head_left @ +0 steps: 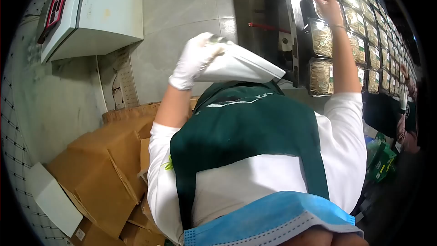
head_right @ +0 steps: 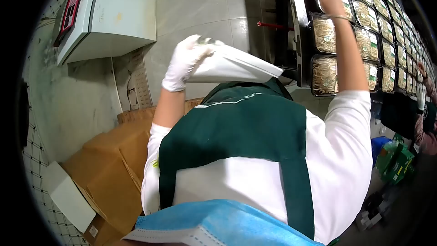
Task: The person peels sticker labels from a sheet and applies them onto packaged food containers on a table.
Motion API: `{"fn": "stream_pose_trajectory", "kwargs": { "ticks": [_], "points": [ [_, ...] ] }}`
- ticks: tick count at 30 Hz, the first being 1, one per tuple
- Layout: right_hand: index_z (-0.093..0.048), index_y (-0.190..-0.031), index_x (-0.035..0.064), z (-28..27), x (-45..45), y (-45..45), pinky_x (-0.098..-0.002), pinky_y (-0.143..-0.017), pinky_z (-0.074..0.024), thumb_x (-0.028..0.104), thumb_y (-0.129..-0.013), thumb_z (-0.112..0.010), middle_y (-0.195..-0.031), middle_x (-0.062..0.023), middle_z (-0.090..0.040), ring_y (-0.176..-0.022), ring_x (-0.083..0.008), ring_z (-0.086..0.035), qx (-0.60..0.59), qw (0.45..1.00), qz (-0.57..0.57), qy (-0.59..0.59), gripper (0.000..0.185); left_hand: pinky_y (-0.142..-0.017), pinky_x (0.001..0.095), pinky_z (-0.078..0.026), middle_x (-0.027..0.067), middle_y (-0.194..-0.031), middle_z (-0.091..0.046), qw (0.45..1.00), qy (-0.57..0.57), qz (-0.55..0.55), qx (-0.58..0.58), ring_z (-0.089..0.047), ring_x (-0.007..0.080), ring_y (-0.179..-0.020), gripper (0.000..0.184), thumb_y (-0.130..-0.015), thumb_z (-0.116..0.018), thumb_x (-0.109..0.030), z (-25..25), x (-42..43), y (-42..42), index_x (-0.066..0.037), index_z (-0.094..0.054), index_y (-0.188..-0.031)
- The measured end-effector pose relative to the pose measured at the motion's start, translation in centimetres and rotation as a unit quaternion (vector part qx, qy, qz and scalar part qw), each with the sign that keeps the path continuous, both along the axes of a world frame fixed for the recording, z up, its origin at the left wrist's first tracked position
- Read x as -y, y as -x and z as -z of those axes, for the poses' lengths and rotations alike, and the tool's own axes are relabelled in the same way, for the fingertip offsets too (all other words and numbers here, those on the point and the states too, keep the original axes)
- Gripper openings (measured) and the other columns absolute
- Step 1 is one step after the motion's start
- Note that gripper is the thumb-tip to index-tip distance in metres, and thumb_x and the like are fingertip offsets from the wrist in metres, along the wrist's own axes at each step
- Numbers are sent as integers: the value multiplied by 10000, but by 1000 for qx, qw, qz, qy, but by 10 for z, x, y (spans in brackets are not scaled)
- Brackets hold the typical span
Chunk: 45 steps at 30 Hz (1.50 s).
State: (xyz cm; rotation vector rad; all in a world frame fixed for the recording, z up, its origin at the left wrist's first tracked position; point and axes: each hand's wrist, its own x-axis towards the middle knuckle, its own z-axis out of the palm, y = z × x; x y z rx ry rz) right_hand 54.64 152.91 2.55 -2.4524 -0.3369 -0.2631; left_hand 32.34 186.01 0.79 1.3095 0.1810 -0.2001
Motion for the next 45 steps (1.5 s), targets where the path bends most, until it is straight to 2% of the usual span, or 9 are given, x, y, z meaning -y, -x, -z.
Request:
{"fn": "stream_pose_trajectory", "kwargs": {
  "ticks": [3, 5, 19, 22, 28, 33, 38, 39, 45],
  "points": [
    [-568, -1026, 58, -33, -116, 98, -272, -740, -453, 275, -739, -653, -868, -74, -601, -879, -161, -561, -189, 924, -319, -95, 369, -475, 172, -356, -26, -679, -545, 995, -37, 92, -30, -437, 21, -544, 138, -754, -606, -89, -13, 14, -22, -30, -569, -874],
    [-573, -865, 68, -31, -148, 120, -315, -670, -451, 200, -698, -673, -768, -62, -572, -760, -218, -549, -34, 918, -393, -38, 235, -514, 171, -353, -33, -720, -520, 986, -94, 130, -50, -413, 31, -586, 140, -759, -574, -83, -23, 13, -31, -36, -556, -890],
    [-564, -758, 70, -26, -107, 16, -314, -581, -438, 63, -658, -663, -687, -50, -532, -666, -212, -513, 92, 925, -359, -88, 141, -536, 188, -375, 0, -755, -578, 979, -78, 175, -65, -444, 38, -588, 140, -760, -576, -101, -31, 40, -146, -34, -576, -882],
    [-598, -863, 57, -21, -41, -58, -250, -648, -455, 203, -796, -592, -724, -23, -613, -678, -124, -571, -145, 966, -29, -213, 161, -574, 196, -404, 35, -823, -607, 987, 5, 162, 7, -498, 50, -658, 142, -777, -576, -97, -6, 25, -161, -13, -583, -890],
    [-526, -979, 60, 36, 37, -136, -369, -648, -460, 114, -778, -541, -800, -126, -593, -734, -278, -569, 58, 986, 22, 156, 209, -704, 216, -444, 76, -884, -615, 995, -65, 53, -57, -557, 98, -776, 155, -794, -521, -29, 13, -9, -162, 28, -564, -931],
    [-489, -1138, 119, 50, 84, -166, -379, -708, -464, 397, -764, -570, -926, -118, -587, -855, -249, -573, 170, 886, 170, 396, 474, -725, 218, -450, 99, -908, -607, 995, -59, -28, -77, -563, 118, -796, 156, -773, -499, 28, 44, -42, -157, 31, -547, -922],
    [-575, -977, 22, 55, 53, -250, -286, -655, -463, 360, -744, -628, -830, -77, -620, -730, -154, -579, -153, 972, 149, -97, 414, -822, 248, -412, 97, -950, -602, 994, -93, -4, -49, -547, 137, -876, 150, -806, -453, -16, 62, -41, -151, 19, -549, -916],
    [-589, -917, 43, 30, 15, -238, -363, -641, -465, 350, -704, -618, -853, -173, -608, -725, -267, -580, -154, 971, 179, -34, 375, -803, 243, -420, 88, -936, -612, 991, -117, 1, -69, -556, 130, -858, 143, -808, -478, -37, 51, -35, -152, 13, -568, -907],
    [-552, -988, 55, 39, -13, -238, -363, -693, -465, 348, -709, -621, -877, -183, -601, -777, -272, -578, -74, 953, 203, 212, 411, -747, 214, -418, 38, -913, -634, 938, -302, 46, -163, -561, 84, -801, 244, -798, -559, -211, 30, -30, -120, -37, -640, -948]
  ]
}}
